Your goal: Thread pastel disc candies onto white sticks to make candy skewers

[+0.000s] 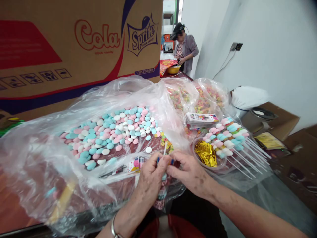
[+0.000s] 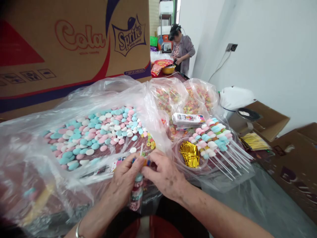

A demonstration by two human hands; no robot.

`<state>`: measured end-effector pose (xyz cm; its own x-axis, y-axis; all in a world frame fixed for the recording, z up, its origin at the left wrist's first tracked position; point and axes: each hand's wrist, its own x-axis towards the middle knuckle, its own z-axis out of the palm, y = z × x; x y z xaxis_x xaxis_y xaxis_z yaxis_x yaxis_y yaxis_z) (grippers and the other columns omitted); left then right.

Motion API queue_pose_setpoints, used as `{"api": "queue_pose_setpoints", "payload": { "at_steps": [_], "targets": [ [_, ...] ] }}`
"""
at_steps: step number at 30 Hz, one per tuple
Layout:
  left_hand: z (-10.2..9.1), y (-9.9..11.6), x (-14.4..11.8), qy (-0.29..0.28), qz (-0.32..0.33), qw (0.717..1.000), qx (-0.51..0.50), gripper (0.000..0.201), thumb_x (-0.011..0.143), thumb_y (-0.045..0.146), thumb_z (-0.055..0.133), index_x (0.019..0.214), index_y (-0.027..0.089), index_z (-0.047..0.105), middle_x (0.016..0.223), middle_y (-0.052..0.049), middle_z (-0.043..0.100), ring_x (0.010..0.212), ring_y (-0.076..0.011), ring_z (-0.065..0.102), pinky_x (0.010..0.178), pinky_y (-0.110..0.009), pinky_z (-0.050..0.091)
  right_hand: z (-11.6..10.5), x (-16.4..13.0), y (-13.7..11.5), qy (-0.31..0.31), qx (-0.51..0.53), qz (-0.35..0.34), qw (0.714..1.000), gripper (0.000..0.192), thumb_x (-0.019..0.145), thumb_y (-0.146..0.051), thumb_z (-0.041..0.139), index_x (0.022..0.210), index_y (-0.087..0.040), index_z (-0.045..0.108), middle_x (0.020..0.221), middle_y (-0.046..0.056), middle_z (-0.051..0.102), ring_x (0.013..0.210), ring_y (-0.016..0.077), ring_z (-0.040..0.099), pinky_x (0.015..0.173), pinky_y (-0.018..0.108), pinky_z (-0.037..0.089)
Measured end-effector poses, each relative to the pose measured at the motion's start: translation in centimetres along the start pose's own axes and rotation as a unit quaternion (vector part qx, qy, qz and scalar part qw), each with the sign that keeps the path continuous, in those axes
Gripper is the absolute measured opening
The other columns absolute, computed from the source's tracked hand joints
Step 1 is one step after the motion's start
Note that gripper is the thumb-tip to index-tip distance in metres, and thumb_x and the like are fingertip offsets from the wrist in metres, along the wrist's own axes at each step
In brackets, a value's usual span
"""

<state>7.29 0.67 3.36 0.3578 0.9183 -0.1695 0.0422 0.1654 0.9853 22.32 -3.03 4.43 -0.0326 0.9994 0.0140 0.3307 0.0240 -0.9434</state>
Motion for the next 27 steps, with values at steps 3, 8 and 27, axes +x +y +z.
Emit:
{"api": "queue_pose_setpoints", "payload": {
  "at_steps": [3,8,27],
  "targets": [
    [0.0,0.1,-0.3,-0.067,-0.059,0.984,-0.153,0.026,0.085,0.043,0.067,0.081,0.018,0.06,0.066,0.002,0.061,0.055,-0.0106,0.054,0.056,-0.022,0.046,0.3,0.1,0.5,-0.016,0.168,0.039,0.985,0.018,0.09,-0.035,0.058,0.084,-0.018,0.058,0.067,-0.002,0.062,0.059,0.0134,0.061,0.058,0.027,0.053],
    [-0.4,0.0,-0.6,-0.105,-0.108,0.965,-0.215,0.019,0.082,0.031,0.07,0.078,0.015,0.062,0.059,-0.002,0.065,0.05,-0.011,0.058,0.049,-0.019,0.045,0.5,0.0,1.9,-0.026,0.33,0.037,0.943,0.021,0.084,-0.031,0.069,0.088,-0.021,0.051,0.067,-0.005,0.064,0.054,0.0131,0.064,0.054,0.026,0.053],
    [-2.6,0.4,-0.6,-0.301,-0.195,0.922,-0.148,0.03,0.084,0.038,0.067,0.075,0.009,0.067,0.062,-0.005,0.061,0.049,-0.0094,0.053,0.046,-0.018,0.037,-0.5,-1.0,2.0,0.008,-0.064,-0.205,0.977,0.017,0.095,-0.014,0.049,0.088,-0.018,0.064,0.083,0.001,0.065,0.076,0.0116,0.061,0.072,0.022,0.048]
  ]
}}
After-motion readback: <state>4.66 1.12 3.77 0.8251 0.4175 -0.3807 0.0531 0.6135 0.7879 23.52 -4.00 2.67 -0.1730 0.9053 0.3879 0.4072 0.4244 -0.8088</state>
